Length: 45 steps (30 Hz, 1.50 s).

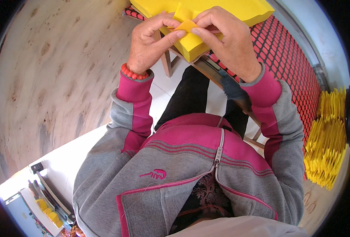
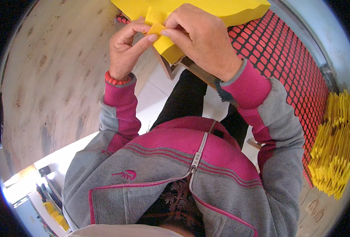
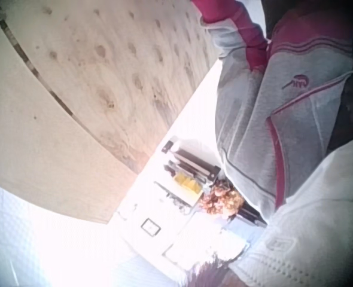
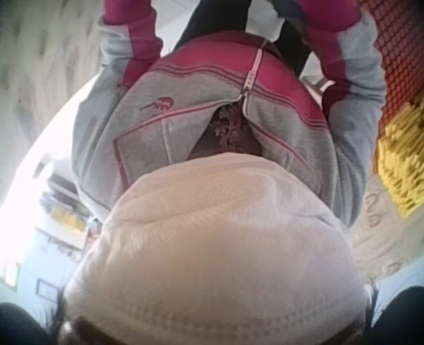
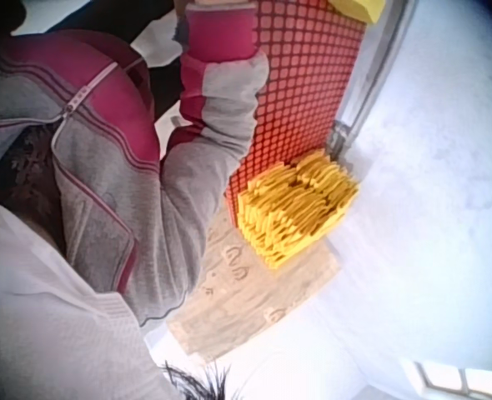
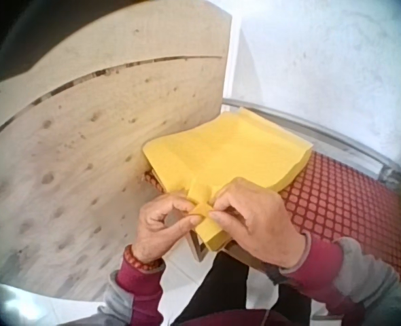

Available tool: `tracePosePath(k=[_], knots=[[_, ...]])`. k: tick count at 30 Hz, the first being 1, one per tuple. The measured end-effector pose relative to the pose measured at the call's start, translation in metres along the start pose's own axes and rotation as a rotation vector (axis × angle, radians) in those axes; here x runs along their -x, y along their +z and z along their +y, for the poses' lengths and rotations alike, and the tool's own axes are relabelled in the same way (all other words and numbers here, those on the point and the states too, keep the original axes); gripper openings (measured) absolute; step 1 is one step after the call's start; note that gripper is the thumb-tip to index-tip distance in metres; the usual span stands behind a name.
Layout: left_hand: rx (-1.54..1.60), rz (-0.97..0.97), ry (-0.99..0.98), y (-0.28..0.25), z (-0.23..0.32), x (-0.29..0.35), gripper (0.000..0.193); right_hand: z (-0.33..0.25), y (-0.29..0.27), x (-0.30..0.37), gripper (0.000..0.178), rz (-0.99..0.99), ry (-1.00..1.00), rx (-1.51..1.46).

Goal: The person folds yellow paper sheets on a patterned table, repeatedly folding each sheet in half and pressing the creases. They stack the folded sheets and continue folding additional sheets from a nearby pile.

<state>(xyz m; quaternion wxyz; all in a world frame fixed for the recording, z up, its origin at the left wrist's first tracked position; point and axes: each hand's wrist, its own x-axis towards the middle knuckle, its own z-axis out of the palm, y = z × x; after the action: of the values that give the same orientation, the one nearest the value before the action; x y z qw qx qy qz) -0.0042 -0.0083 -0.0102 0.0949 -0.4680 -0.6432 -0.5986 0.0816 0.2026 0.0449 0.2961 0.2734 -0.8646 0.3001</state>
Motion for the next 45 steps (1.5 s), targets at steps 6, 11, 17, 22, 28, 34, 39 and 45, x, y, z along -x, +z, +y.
tracePosePath(k=[6, 11, 17, 22, 28, 34, 39, 45], knots=[[0.095, 0.061, -0.083, 0.003, 0.003, -0.001, 0.01, -0.002, -0.003, 0.001, 0.012, 0.0, 0.021, -0.07], [0.092, 0.071, -0.11, 0.003, 0.002, -0.001, 0.01, -0.001, -0.002, 0.003, 0.012, -0.016, 0.022, 0.042], [0.07, 0.045, -0.101, 0.002, 0.003, -0.002, 0.012, 0.002, 0.008, 0.004, 0.015, 0.084, -0.003, -0.009], [0.081, 0.038, -0.141, 0.002, 0.009, -0.001, 0.012, 0.001, 0.01, 0.003, 0.012, 0.103, -0.031, 0.002], [0.05, 0.015, -0.057, -0.001, 0.009, -0.003, 0.01, 0.0, 0.006, 0.006, 0.009, 0.02, 0.011, 0.05], [0.126, 0.002, -0.089, -0.002, 0.014, -0.002, 0.017, -0.002, 0.004, 0.005, 0.009, 0.03, 0.038, 0.004], [0.113, -0.029, -0.062, -0.003, 0.01, -0.003, 0.017, -0.004, 0.0, 0.003, 0.011, 0.004, 0.006, -0.01], [0.106, -0.028, -0.051, -0.005, 0.007, -0.003, 0.016, -0.006, -0.002, 0.003, 0.014, -0.018, 0.013, -0.032]])
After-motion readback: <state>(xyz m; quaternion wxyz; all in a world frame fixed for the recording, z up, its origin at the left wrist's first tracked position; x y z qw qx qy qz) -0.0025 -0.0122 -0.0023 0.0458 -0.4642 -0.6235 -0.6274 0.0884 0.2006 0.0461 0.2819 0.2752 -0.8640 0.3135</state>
